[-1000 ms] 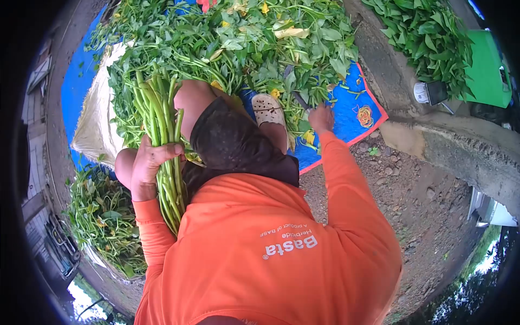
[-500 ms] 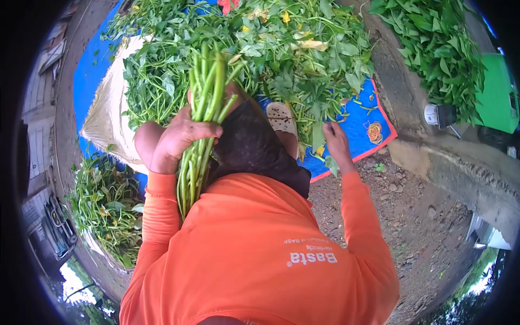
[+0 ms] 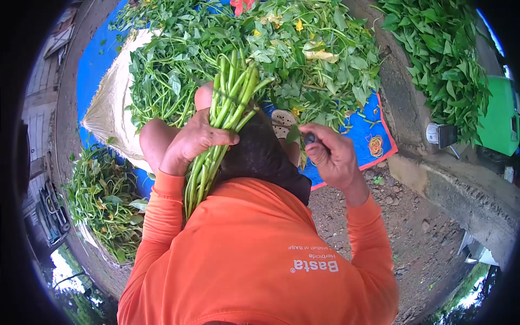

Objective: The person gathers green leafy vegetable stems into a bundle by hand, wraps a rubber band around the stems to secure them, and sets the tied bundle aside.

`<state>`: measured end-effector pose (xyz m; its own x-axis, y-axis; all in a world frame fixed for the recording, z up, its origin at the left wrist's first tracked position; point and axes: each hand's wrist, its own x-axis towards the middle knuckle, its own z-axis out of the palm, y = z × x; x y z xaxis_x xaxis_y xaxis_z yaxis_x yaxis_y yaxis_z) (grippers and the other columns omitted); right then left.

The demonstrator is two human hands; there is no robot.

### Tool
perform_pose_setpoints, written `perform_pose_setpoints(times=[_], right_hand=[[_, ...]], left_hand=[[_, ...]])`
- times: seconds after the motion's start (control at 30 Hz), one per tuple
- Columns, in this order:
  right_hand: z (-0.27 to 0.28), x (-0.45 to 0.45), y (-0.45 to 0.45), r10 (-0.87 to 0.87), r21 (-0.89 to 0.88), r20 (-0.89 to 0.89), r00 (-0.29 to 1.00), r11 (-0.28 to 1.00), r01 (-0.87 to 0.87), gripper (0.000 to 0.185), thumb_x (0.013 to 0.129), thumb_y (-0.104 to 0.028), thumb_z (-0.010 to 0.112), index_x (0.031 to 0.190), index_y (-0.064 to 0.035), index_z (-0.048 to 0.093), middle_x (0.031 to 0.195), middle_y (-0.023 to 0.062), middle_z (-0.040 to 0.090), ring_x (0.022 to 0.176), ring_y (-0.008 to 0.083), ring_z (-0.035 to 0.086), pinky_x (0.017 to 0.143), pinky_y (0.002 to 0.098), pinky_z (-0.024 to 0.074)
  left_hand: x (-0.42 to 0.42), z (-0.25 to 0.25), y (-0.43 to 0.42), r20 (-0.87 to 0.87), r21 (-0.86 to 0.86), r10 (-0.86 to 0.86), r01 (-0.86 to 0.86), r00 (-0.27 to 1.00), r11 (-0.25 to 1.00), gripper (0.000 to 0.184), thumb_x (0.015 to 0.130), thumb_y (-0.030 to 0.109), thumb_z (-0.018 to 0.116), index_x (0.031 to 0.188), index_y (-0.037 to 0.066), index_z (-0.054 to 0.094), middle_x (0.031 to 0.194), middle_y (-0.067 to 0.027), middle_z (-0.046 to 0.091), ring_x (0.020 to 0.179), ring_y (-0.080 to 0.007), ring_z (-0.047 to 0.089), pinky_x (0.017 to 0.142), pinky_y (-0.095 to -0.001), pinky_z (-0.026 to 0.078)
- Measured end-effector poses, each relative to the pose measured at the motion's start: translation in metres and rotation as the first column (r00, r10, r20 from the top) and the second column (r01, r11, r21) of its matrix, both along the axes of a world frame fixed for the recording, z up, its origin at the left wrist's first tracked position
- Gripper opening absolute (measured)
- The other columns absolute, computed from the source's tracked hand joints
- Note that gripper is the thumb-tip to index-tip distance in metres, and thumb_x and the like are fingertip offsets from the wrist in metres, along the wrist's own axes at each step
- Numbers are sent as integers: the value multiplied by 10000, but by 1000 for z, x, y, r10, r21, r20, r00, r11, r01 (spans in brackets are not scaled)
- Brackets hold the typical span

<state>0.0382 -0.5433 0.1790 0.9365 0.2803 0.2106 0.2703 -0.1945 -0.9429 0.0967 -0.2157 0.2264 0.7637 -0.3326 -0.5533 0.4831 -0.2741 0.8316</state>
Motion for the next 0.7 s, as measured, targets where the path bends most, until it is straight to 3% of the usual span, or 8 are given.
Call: perform_pose_setpoints(times=[0.03,0.13,0.23,0.4,0.47,0.53,0.63,0.7], right_hand=[[-4,2,-2,24,-60,-9,1000,998,-24,443,1062,-350,715,1318,10,695,1046,79,743,765,120,604,686,280,511],[-17,10,-1,19,-160,12,1000,987,-17,429,1046,-332,734,1317,-2,696,1092,129,766,789,185,680,708,323,552],[-22,19,1,11,-281,-13,1000,960,-14,401,1033,-301,745,1307,-11,696,1115,168,770,837,263,743,745,368,586],[-28,38,20,-14,-280,-16,1000,960,9,318,1032,-217,731,1269,-8,698,1055,204,766,885,360,765,763,401,594],[-72,35,0,-56,-367,-17,998,929,46,316,1042,-238,715,1260,-10,703,1044,204,767,896,381,765,766,415,592],[-150,7,-47,-290,-539,-278,916,836,101,346,1063,-317,679,1234,-18,716,1048,206,774,902,402,757,768,456,582],[-237,-30,-61,-488,-499,-162,858,790,355,398,1080,-356,633,1324,-44,678,1092,226,748,986,431,721,826,506,554],[-274,-25,-62,-546,-581,-56,836,699,417,427,1082,-344,625,1385,-45,645,1126,231,727,1039,431,704,870,511,544]], left_hand=[[0,2,1,-1,3,-2,2,1000,1000,543,777,89,839,1296,4,706,1072,-36,752,967,-133,660,938,-304,528],[-1,6,3,19,-7,-9,9,1000,1000,506,782,93,848,1259,4,704,1061,-22,739,945,-125,642,919,-291,524],[-6,0,3,13,-89,4,-3,1000,996,476,766,101,875,1204,12,712,1012,-9,713,913,-122,608,899,-295,505],[-4,-7,1,103,-66,-50,57,993,996,548,769,43,871,1286,19,690,1070,11,714,953,-104,615,916,-276,510],[-10,2,12,76,-132,50,-39,996,990,555,769,35,866,1296,21,692,1118,6,718,1000,-113,622,950,-281,505],[-11,19,30,-41,-242,129,-135,991,961,622,776,32,842,1376,33,678,1239,-14,709,1148,-156,631,1031,-310,491],[-8,11,40,21,-76,125,-124,992,989,676,728,48,852,1374,12,657,1019,-45,731,859,-151,684,814,-315,554],[-11,21,40,-39,-43,175,-177,984,983,680,722,83,858,1367,9,657,964,-43,722,823,-158,679,802,-316,551]])
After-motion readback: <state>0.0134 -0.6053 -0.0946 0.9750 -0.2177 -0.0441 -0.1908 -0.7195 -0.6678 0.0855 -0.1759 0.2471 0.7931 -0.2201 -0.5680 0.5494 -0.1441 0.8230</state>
